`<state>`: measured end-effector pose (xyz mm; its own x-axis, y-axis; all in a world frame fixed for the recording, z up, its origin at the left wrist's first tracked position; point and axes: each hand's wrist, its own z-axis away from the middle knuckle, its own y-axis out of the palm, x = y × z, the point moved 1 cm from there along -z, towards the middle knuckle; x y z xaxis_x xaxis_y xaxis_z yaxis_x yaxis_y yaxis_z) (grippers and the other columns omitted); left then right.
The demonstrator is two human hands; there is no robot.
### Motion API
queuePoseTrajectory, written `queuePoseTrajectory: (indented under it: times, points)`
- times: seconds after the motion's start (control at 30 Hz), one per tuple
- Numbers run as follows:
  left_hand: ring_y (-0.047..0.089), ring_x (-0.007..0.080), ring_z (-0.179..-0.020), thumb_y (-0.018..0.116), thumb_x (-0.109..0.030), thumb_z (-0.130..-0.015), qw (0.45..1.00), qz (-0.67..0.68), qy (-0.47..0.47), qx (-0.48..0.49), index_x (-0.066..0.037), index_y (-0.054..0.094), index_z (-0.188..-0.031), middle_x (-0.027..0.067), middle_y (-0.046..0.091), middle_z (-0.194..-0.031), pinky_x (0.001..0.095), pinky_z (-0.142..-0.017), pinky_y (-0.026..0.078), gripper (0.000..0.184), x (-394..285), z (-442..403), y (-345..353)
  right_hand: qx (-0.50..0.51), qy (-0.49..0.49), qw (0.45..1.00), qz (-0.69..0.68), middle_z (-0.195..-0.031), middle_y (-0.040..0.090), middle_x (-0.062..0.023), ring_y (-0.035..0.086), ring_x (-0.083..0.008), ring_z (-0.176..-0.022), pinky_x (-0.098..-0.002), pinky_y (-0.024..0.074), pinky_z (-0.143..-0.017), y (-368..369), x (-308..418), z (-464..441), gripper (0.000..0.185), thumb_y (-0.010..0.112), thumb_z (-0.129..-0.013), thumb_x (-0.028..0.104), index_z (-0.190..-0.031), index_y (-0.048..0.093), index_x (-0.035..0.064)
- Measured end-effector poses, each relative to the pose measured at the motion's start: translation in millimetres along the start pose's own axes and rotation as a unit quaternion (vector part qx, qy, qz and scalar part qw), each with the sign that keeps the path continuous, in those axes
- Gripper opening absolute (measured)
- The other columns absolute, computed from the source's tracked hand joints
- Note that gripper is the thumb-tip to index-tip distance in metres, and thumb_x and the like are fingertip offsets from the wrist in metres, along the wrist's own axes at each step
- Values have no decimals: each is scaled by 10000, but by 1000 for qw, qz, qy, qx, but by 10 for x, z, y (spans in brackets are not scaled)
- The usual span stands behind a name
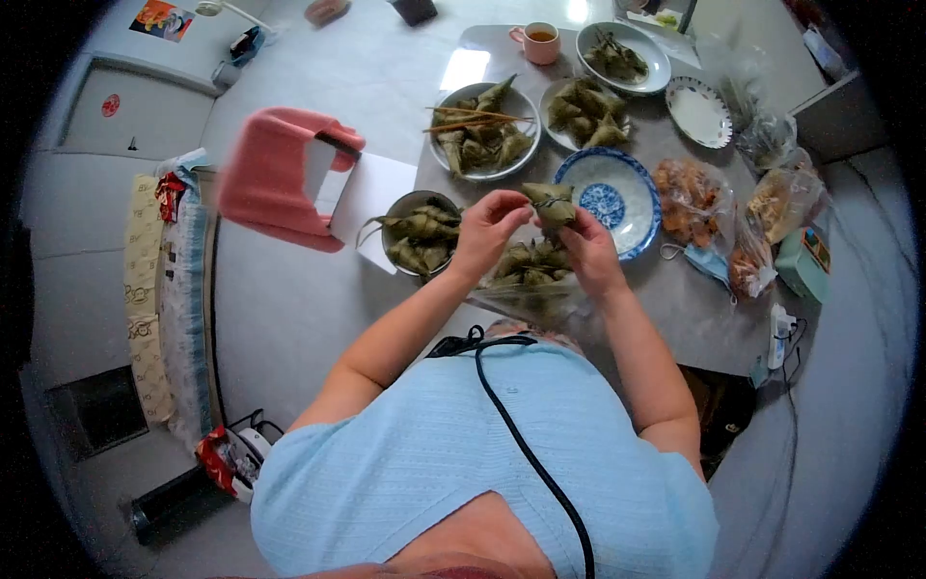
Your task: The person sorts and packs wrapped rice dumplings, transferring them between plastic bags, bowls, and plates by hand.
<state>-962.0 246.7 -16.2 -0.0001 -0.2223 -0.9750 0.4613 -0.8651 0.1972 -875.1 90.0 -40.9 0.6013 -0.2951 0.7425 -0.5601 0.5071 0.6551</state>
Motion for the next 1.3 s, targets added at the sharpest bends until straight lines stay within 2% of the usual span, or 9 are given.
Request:
queuePoseTrajectory:
  times: [0.17,0.27,0.37,0.53,0.73,0.83,0.97,1.03,1.3]
  points:
    - [588,85,-827,627,-73,-874,999,28,-23,29,11,602,-955,27,637,-871,227,-754,483,119,-10,-14,-126,-21,15,999,32,-1201,572,-111,550,-216,-1131,-339,418,-1001,114,-115,39,409,578,-895,96,-1274,463,-7]
    - [591,82,-767,613,-95,-889,999,22,-17,27,7,586,-923,18,626,-837,223,-696,471,111,93,-23,-170,-25,-2,999,28,-1205,568,-121,550,-230,-1130,-352,427,-994,208,-137,61,400,556,-910,103,-1277,454,-21]
    - [596,90,-765,601,-105,-899,996,82,-22,32,3,583,-915,21,621,-841,226,-694,470,111,99,0,-189,-53,37,997,-38,-1213,561,-130,560,-247,-1105,-364,442,-976,261,-167,94,381,526,-925,93,-1278,449,-28]
    - [607,111,-767,584,-120,-913,990,123,-44,42,0,579,-930,27,613,-856,230,-708,470,121,142,30,-231,-75,62,987,-125,-1188,577,-141,591,-235,-986,-329,489,-829,263,-230,127,344,482,-953,140,-1260,480,-15]
    - [610,115,-778,565,-153,-926,988,137,-58,32,-17,580,-954,35,619,-876,250,-719,474,140,135,89,-282,-65,79,982,-158,-1156,597,-123,595,-218,-946,-311,488,-756,225,-312,97,328,485,-957,170,-1240,507,6]
    - [608,111,-816,563,-172,-928,984,151,-96,-13,-28,579,-1018,40,626,-919,249,-726,472,171,113,114,-271,-66,65,987,-133,-1149,599,-114,595,-208,-954,-308,490,-768,244,-295,99,327,505,-950,161,-1241,506,12]
    - [602,116,-881,604,-156,-902,990,101,-91,-23,-31,566,-1099,48,630,-976,258,-757,476,237,140,119,-178,-67,46,990,-119,-1153,593,-108,596,-209,-961,-320,492,-809,202,-233,109,346,529,-939,143,-1258,486,16]
    - [584,120,-944,650,-128,-865,994,85,-63,17,-32,542,-1173,53,613,-1060,269,-793,480,341,162,116,-72,-46,37,992,-111,-1180,573,-98,578,-209,-1015,-339,477,-876,137,-204,112,364,540,-931,118,-1274,463,21]
    - [577,118,-942,705,-81,-813,998,57,-29,23,-18,526,-1176,54,619,-1035,264,-827,477,410,131,91,387,-24,14,993,-114,-1208,544,-85,531,-204,-1109,-353,440,-956,-48,-54,195,375,533,-930,109,-1287,442,35]
